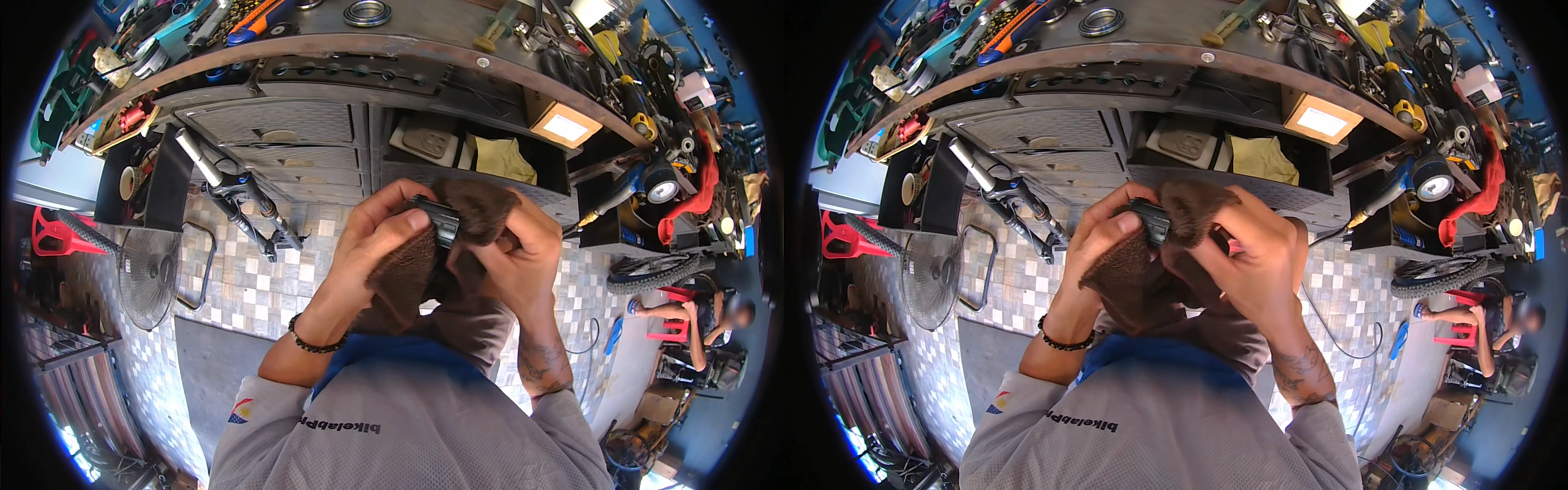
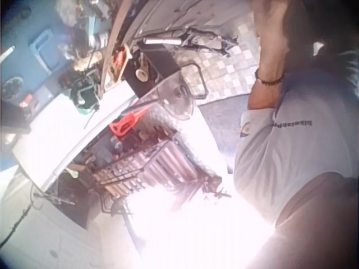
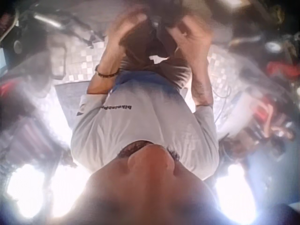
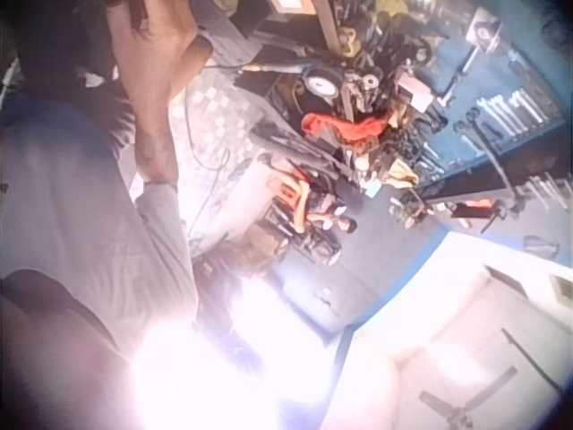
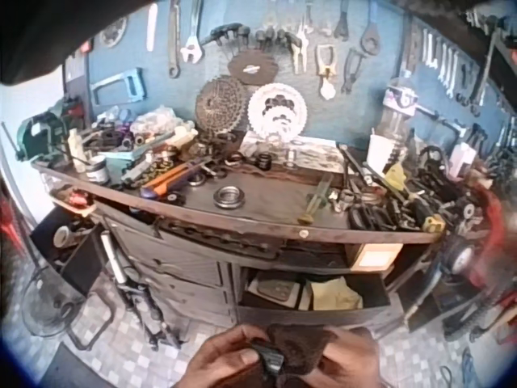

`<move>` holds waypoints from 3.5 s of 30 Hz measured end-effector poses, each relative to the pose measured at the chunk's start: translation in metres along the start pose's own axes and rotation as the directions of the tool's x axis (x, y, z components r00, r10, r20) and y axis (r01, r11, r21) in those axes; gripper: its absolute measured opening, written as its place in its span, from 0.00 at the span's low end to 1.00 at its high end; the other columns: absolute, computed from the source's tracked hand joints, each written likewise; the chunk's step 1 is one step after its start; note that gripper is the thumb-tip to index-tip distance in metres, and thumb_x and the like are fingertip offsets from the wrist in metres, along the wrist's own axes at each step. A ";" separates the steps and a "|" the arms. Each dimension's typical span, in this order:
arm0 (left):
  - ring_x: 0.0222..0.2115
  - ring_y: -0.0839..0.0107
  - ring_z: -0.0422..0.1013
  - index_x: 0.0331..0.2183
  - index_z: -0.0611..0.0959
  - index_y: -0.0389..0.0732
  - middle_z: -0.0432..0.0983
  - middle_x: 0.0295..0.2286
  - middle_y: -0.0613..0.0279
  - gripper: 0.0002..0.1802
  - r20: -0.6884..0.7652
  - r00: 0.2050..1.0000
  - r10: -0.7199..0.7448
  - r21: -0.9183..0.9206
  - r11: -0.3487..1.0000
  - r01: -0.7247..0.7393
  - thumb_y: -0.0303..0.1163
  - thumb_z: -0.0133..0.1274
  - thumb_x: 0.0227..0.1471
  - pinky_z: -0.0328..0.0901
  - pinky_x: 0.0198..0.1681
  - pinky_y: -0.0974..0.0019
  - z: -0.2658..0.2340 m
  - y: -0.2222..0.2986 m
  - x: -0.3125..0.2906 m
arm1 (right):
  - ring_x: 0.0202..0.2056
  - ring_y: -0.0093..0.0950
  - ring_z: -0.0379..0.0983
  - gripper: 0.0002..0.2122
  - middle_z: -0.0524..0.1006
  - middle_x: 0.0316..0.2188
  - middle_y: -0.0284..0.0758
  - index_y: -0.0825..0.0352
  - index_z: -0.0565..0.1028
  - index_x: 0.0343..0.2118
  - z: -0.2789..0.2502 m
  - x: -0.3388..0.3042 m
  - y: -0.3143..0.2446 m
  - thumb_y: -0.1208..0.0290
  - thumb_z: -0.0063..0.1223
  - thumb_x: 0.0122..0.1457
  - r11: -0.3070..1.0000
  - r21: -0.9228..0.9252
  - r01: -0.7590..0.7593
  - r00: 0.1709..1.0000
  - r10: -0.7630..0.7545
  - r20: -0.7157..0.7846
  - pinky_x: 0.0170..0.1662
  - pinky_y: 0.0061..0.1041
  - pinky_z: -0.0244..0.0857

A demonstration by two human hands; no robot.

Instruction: The person cleans a bicycle cassette with a cloth, then uses a small brush to clean the inside of the cassette. They then move to a wooden board and continue working on the cassette.

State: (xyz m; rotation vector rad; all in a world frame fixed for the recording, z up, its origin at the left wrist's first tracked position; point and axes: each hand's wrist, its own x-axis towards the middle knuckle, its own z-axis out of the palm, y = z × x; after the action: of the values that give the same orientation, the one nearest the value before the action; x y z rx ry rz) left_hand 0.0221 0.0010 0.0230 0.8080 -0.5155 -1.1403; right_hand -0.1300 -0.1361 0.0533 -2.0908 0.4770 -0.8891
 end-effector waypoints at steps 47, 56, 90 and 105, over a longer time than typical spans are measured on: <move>0.50 0.68 0.73 0.58 0.63 0.40 0.73 0.48 0.54 0.32 0.218 0.913 0.345 0.239 0.888 -0.393 0.16 0.58 0.56 0.69 0.51 0.66 -0.023 0.011 -0.006 | 0.46 0.25 0.77 0.29 0.74 0.49 0.33 0.69 0.72 0.55 0.004 -0.011 -0.010 0.83 0.70 0.49 0.903 0.368 -0.222 0.960 0.136 0.244 0.47 0.21 0.73; 0.47 0.65 0.73 0.61 0.67 0.35 0.76 0.43 0.54 0.44 0.246 0.928 0.280 0.669 0.644 -0.371 0.44 0.69 0.51 0.66 0.54 0.62 -0.021 -0.032 -0.023 | 0.52 0.22 0.71 0.27 0.73 0.49 0.31 0.69 0.66 0.57 0.025 -0.015 -0.004 0.81 0.66 0.55 0.651 0.715 -0.254 0.954 0.290 0.075 0.53 0.23 0.69; 0.40 0.70 0.77 0.46 0.84 0.35 0.83 0.38 0.57 0.21 0.320 0.920 0.225 0.606 0.697 -0.382 0.37 0.58 0.54 0.71 0.48 0.64 0.153 0.194 0.197 | 0.13 0.23 0.63 0.28 0.70 0.22 0.34 0.70 0.67 0.52 -0.060 -0.071 0.022 0.44 0.30 0.73 0.605 0.781 0.154 0.736 0.457 -0.500 0.16 0.19 0.58; 0.49 0.53 0.75 0.54 0.80 0.39 0.78 0.47 0.47 0.30 0.726 0.683 0.087 0.666 -0.339 -0.665 0.42 0.63 0.52 0.70 0.51 0.52 0.199 0.160 0.261 | 0.39 0.29 0.76 0.21 0.71 0.45 0.40 0.69 0.64 0.57 0.017 -0.054 -0.010 0.75 0.56 0.63 0.731 0.676 -0.093 0.946 0.278 -0.170 0.43 0.30 0.75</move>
State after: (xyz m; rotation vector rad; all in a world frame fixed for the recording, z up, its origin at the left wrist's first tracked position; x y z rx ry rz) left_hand 0.0637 -0.2718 0.2622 1.5192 -2.1195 0.2081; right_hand -0.1545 -0.0889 0.0309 -1.2513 0.4167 -1.0324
